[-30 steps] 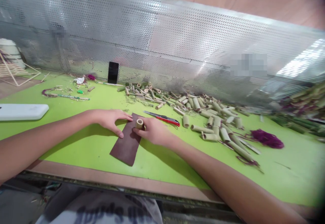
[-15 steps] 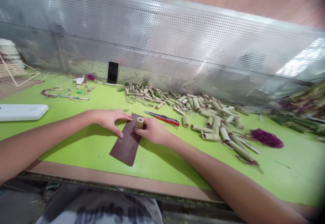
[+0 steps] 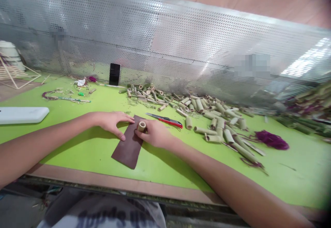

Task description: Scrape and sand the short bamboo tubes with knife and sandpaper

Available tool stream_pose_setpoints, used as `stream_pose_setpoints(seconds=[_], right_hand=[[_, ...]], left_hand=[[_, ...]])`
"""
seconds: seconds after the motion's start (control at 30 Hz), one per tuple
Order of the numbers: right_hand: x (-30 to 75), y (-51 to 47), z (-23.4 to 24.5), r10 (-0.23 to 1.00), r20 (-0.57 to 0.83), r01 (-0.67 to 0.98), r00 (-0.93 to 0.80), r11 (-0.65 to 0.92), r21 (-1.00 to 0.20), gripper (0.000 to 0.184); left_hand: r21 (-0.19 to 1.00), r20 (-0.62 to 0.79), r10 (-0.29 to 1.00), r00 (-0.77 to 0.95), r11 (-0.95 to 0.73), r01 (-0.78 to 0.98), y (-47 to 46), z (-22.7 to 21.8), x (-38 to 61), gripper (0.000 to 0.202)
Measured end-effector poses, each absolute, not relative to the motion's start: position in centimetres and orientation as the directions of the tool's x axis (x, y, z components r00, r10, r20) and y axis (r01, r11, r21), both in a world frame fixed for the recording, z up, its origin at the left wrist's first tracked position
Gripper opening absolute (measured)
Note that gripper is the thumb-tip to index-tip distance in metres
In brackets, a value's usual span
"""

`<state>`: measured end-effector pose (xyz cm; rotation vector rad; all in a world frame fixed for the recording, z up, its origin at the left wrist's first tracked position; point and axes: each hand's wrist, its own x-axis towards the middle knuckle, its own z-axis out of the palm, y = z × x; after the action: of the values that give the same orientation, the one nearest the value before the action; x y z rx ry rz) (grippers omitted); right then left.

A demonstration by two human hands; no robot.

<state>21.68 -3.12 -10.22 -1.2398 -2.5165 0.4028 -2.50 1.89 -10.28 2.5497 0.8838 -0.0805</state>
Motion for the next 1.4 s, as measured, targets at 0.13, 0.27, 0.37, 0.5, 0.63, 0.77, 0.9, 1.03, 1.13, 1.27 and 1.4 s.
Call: stream_pose_setpoints(seconds=[0.13, 0.27, 0.37, 0.5, 0.63, 0.77, 0.9, 1.03, 1.13, 1.27, 1.4], right_hand=[[21.0, -4.4, -9.9, 0.750, 0.114, 0.636, -0.651, 0.622, -0.457, 0.013], [21.0, -5.1, -9.2, 0.722, 0.019, 0.621, -0.692, 0.609, -0.493, 0.016], [21.7, -4.0, -9.4, 0.744, 0.029, 0.649, -0.667, 0.600, -0.467, 0.014], [22.3, -2.3, -10.1, 0.812, 0.157, 0.705, -0.562, 0.569, -0.423, 0.008], [21.8, -3.3, -9.9, 0.750, 0.119, 0.595, -0.650, 0.601, -0.534, 0.008], [21.5, -4.4, -9.3, 0.694, -0.029, 0.584, -0.719, 0.581, -0.567, 0.006], [21.9, -3.5, -9.6, 0.799, 0.084, 0.702, -0.595, 0.568, -0.429, 0.010], [21.8, -3.2, -9.9, 0.782, 0.116, 0.660, -0.613, 0.587, -0.469, 0.011], [21.4, -4.2, -9.4, 0.668, 0.042, 0.529, -0.743, 0.625, -0.574, 0.010], [21.6, -4.3, -8.6, 0.662, -0.037, 0.553, -0.749, 0.593, -0.586, 0.005], [22.9, -2.5, -9.1, 0.779, -0.021, 0.665, -0.627, 0.521, -0.535, 0.004]], left_hand=[[0.374, -0.195, 0.577, 0.793, -0.704, 0.604, 1.8, -10.1, -2.5, 0.097], [0.368, -0.205, 0.582, 0.787, -0.699, 0.613, 1.8, -10.2, -2.5, 0.097], [0.374, -0.202, 0.582, 0.788, -0.698, 0.611, 1.8, -10.2, -2.5, 0.098], [0.392, -0.189, 0.573, 0.797, -0.701, 0.596, 1.9, -10.4, -2.5, 0.100], [0.391, -0.193, 0.578, 0.793, -0.696, 0.603, 1.9, -10.4, -2.5, 0.101], [0.384, -0.211, 0.587, 0.781, -0.685, 0.619, 1.8, -10.3, -2.5, 0.100], [0.379, -0.210, 0.590, 0.780, -0.686, 0.621, 1.8, -10.2, -2.4, 0.101], [0.381, -0.208, 0.582, 0.786, -0.692, 0.613, 1.8, -10.2, -2.4, 0.099], [0.374, -0.217, 0.583, 0.783, -0.691, 0.618, 1.8, -10.2, -2.4, 0.099], [0.372, -0.221, 0.587, 0.779, -0.688, 0.624, 1.8, -10.2, -2.4, 0.099], [0.376, -0.204, 0.578, 0.790, -0.699, 0.608, 1.9, -10.3, -2.4, 0.101]])
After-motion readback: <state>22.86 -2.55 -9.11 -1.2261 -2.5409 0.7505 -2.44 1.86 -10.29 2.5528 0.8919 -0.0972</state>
